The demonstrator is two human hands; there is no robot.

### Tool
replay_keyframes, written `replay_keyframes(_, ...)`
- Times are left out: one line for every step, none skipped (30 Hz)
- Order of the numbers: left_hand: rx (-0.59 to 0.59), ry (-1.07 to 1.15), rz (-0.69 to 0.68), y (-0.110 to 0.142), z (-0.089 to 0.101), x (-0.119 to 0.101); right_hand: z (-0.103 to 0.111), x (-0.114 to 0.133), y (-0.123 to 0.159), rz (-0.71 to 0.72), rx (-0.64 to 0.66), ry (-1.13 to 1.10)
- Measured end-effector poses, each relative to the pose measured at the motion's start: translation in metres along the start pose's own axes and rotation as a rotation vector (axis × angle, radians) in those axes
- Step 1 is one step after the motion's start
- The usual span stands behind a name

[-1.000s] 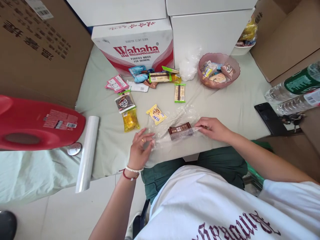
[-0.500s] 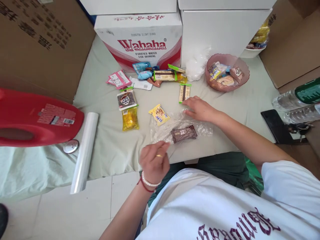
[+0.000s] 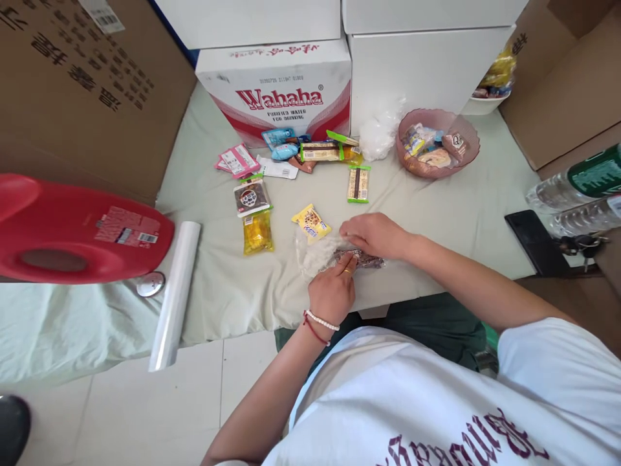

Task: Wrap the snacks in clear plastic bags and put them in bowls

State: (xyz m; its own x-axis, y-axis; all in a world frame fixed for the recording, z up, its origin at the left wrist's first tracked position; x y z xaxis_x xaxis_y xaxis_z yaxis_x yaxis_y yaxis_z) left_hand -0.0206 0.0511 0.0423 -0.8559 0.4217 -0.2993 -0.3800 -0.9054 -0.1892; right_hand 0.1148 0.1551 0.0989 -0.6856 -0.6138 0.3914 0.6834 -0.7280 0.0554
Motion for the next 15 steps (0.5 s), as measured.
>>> replay_keyframes(0.004,0.012,0.017,0.000,-0.001,0.001,-0.006,0.007,0.011,0.048,0.000,0.055)
replay_keyframes(0.010,0.031,0.038,0.000,-0.003,0.003,-0.013,0.012,0.023,0.094,0.006,0.104)
replay_keyframes(0.013,0.066,0.058,0.000,-0.004,0.006,-0.021,0.015,0.034,0.131,0.013,0.142)
replay_keyframes(0.015,0.112,0.072,0.001,-0.006,0.010,-0.029,0.016,0.043,0.154,0.016,0.170)
replay_keyframes(0.017,0.156,0.076,0.002,-0.008,0.014,-0.037,0.015,0.052,0.165,0.014,0.185)
replay_keyframes(0.016,0.209,0.070,0.003,-0.009,0.018,-0.045,0.014,0.058,0.164,0.011,0.192)
replay_keyframes(0.011,0.278,0.057,0.006,-0.009,0.022,-0.051,0.011,0.063,0.156,0.006,0.191)
replay_keyframes(0.001,0.365,0.050,0.009,-0.009,0.027,-0.057,0.009,0.066,0.145,0.000,0.186)
replay_keyframes(-0.022,0.467,0.064,0.014,-0.007,0.034,-0.062,0.008,0.068,0.136,-0.005,0.178)
replay_keyframes(-0.065,0.578,0.112,0.018,-0.005,0.042,-0.065,0.007,0.069,0.126,-0.009,0.171)
replay_keyframes(-0.133,0.691,0.196,0.023,-0.002,0.052,-0.068,0.007,0.069,0.112,-0.011,0.165)
replay_keyframes(-0.222,0.782,0.308,0.029,0.003,0.063,-0.070,0.007,0.068,0.095,-0.010,0.162)
replay_keyframes(-0.323,0.830,0.432,0.035,0.007,0.075,-0.071,0.008,0.067,0.076,-0.006,0.161)
replay_keyframes(-0.416,0.838,0.542,0.039,0.012,0.085,-0.072,0.010,0.065,0.056,-0.001,0.162)
replay_keyframes(-0.484,0.798,0.628,0.042,0.016,0.092,-0.073,0.011,0.064,0.039,0.005,0.165)
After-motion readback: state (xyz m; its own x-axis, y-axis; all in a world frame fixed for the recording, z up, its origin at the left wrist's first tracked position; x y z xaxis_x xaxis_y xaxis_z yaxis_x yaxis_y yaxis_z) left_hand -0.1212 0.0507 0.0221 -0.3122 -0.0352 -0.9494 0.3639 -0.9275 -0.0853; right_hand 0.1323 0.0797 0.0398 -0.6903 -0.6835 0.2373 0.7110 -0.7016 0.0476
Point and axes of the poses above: each hand's wrist, its own y-axis away from the middle knuckle, its own z-axis out of the back of the hand, x = y × z, the point moved 4 cm from there along -y, towards the middle knuckle
